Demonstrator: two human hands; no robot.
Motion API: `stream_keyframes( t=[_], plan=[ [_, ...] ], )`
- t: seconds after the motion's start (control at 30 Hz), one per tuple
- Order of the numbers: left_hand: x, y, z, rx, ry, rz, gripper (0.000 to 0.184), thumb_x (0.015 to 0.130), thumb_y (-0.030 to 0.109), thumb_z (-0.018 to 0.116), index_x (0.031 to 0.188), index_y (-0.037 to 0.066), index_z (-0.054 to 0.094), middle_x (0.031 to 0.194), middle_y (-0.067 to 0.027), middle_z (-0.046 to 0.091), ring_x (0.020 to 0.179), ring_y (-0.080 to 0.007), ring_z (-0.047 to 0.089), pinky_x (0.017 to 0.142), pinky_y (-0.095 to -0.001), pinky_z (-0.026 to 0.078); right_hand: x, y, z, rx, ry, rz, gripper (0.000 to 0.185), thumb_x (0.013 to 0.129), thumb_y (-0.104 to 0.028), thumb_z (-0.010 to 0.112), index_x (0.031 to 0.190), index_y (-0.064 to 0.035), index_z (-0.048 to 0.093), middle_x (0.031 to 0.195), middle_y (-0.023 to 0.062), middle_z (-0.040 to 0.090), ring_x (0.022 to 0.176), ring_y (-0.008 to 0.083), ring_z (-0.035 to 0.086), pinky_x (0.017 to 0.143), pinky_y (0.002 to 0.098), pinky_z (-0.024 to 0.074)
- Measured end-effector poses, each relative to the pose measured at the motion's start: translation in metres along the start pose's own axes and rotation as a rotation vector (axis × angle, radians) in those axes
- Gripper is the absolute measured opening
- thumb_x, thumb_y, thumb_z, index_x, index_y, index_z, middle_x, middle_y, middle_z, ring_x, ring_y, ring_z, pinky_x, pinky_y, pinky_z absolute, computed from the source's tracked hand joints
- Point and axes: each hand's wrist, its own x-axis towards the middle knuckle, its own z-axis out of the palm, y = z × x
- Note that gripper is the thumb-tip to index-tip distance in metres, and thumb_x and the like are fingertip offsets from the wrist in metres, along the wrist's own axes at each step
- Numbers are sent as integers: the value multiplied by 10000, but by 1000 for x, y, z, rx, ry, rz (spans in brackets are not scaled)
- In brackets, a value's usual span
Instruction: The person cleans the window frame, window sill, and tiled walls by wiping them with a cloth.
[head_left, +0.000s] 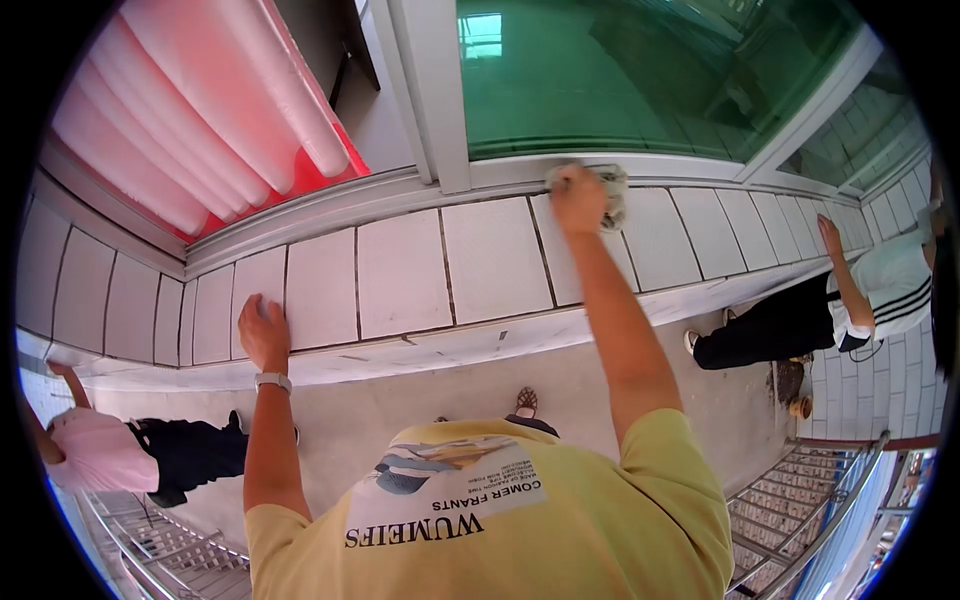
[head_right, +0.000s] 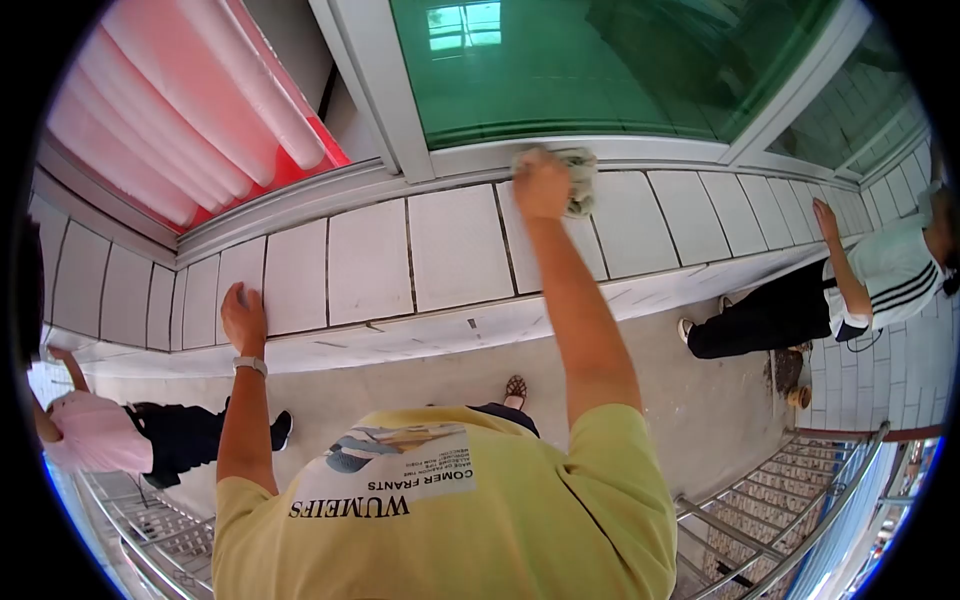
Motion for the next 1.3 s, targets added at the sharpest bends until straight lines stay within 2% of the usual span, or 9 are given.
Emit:
stream_keyframes(
  t=[0.03,0.23,0.3,0.43,0.73,0.83,0.9,1.1,1.3],
  plan=[
    [1,-1,1,-3,-2,-9,351,826,245,550,1108,42,602,1134,-148,611,1068,-322,540,924,-407,419,-10,-20,2,-193,-50,2,104,650,-62,643,735,-110,608,815,96,615,818,305,576,739,426,439],
    [-1,3,-3,-10,-17,-17,360,833,249,540,1118,37,598,1146,-149,607,1082,-320,534,933,-404,416,-26,-79,26,160,-66,-136,210,677,-44,650,880,-97,655,893,114,612,866,319,557,781,420,440],
    [-1,-2,0,-26,-11,-7,357,840,251,542,1121,37,597,1156,-149,602,1087,-320,533,937,-404,415,-24,-103,22,419,102,-163,247,701,-11,638,937,-81,658,927,112,601,876,326,553,803,404,453],
    [-3,-6,0,-65,-15,18,354,863,250,548,1141,36,593,1184,-146,589,1107,-317,528,953,-400,411,-18,-104,10,407,70,-194,267,720,17,620,966,-78,661,966,113,587,890,323,553,807,390,463],
    [-1,-6,3,-47,-45,-15,369,871,234,546,1178,30,575,1219,-145,571,1141,-311,512,978,-390,400,4,25,-10,390,228,23,206,755,28,608,923,-62,685,967,135,576,869,313,576,744,381,486],
    [0,-9,6,-28,-59,-20,377,872,224,542,1192,27,562,1222,-151,567,1155,-317,499,986,-391,392,14,55,-27,293,310,21,236,772,19,625,991,-58,664,953,131,592,774,251,593,672,321,491],
    [1,-9,7,-32,-59,-2,373,874,217,538,1193,23,559,1218,-153,568,1149,-322,500,985,-393,393,19,73,-36,347,293,275,300,766,14,609,1059,-49,632,934,158,577,829,307,569,709,369,484],
    [15,-45,41,-208,-179,-158,412,862,195,536,1206,-31,528,1254,-190,539,1217,-320,468,1021,-380,362,46,161,-60,92,391,300,383,736,68,522,1100,-40,569,933,179,579,888,361,530,806,421,442],
    [-4,3,36,59,-23,-126,436,839,234,544,1207,0,538,1190,-197,559,1135,-344,513,969,-403,395,73,240,-92,-97,429,306,372,752,37,479,1110,-27,559,981,226,569,931,409,496,847,460,407]
  ],
)
